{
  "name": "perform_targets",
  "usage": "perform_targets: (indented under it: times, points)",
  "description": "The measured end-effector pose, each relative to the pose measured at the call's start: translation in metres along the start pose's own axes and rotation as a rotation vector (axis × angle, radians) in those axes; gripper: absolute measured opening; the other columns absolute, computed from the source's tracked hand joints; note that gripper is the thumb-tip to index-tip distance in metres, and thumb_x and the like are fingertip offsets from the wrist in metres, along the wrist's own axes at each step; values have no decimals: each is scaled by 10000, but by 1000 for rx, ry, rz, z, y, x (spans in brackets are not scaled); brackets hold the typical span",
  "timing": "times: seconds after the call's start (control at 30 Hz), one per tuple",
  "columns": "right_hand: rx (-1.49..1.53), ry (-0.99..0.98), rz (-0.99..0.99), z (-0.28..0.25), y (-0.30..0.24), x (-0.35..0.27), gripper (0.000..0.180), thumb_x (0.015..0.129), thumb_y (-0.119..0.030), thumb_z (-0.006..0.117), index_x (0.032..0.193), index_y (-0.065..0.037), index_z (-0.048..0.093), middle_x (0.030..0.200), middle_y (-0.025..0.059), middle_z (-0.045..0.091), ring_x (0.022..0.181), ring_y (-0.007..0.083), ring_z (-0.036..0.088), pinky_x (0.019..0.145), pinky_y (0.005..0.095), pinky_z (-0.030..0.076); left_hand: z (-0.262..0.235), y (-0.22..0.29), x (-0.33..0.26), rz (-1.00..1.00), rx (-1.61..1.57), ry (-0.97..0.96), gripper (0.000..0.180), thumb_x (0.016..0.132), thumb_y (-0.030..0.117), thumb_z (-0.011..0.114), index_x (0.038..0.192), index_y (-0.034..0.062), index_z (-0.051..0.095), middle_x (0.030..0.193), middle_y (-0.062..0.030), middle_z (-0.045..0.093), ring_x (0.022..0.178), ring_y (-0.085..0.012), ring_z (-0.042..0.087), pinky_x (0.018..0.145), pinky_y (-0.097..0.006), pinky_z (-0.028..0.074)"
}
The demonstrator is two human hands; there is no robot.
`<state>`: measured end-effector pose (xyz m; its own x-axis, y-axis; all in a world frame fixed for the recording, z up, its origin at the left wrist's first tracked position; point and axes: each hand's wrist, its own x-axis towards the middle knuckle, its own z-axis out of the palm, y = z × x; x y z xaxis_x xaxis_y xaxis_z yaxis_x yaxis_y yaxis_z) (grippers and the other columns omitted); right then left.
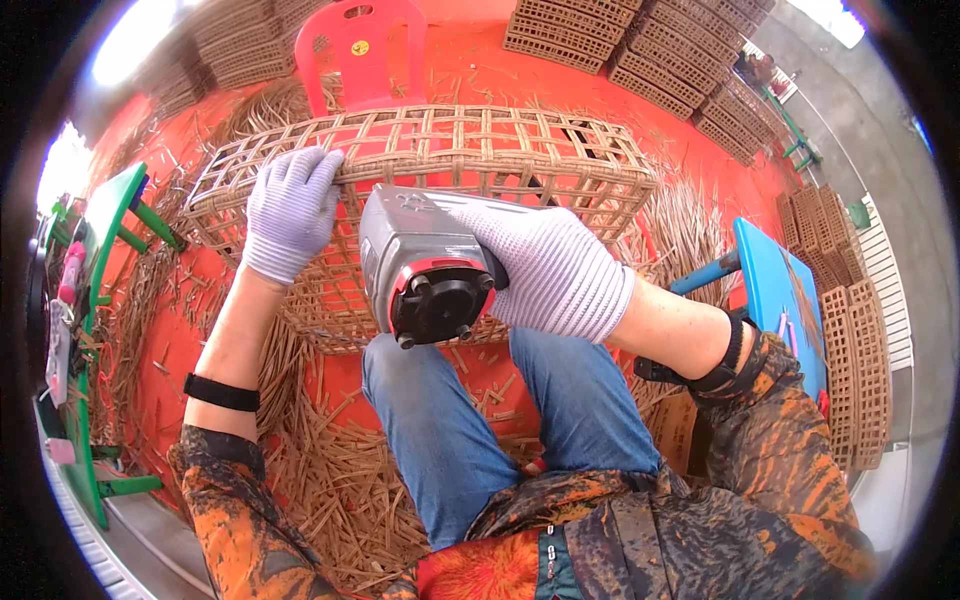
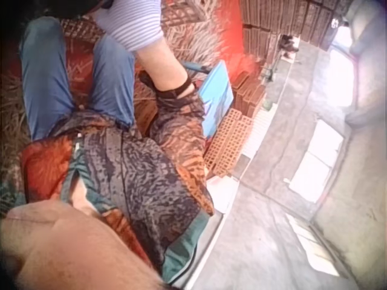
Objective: Using a pneumatic staple gun to secure woven bamboo strips to a rectangular wooden frame.
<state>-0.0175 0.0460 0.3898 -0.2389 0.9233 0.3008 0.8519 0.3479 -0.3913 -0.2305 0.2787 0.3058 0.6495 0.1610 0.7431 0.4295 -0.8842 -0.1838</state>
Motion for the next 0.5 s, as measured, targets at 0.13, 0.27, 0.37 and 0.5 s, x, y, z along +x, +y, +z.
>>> perform_targets:
  times: [0.13, 0.27, 0.37, 0.5]
  points:
    - [38, -36, 74, 3, -6, 2, 702, 759, -87, 782, 1420, -78, 548, 1257, 180, 679, 1135, 342, 678, 952, 394, 567, 4, -3, -1, 7, -9, -15, 363, 830, 103, 677, 1190, 63, 679, 1108, -112, 668, 1030, -306, 647, 925, -419, 527]
    - [-22, 25, -55, 2, -2, 9, 699, 755, -89, 784, 1413, -66, 548, 1290, 191, 661, 1181, 346, 653, 1002, 403, 541, 6, -5, 3, 29, -38, 29, 348, 829, 103, 679, 1175, 62, 688, 1098, -113, 672, 1013, -301, 655, 908, -415, 534]
    - [-43, 73, -79, 5, 1, 14, 641, 748, -111, 799, 1346, -45, 577, 1284, 194, 660, 1187, 355, 645, 1005, 414, 536, 3, -4, 5, 23, -63, 16, 320, 830, 104, 681, 1146, 62, 704, 1075, -109, 680, 996, -296, 662, 897, -412, 539]
    - [-94, 65, -73, 8, -1, 16, 488, 768, -157, 799, 1201, -33, 612, 1169, 195, 691, 1097, 367, 673, 938, 426, 558, -5, -2, 10, -34, -125, -1, 287, 819, 116, 710, 1103, 86, 731, 1045, -92, 685, 975, -300, 657, 884, -409, 532]
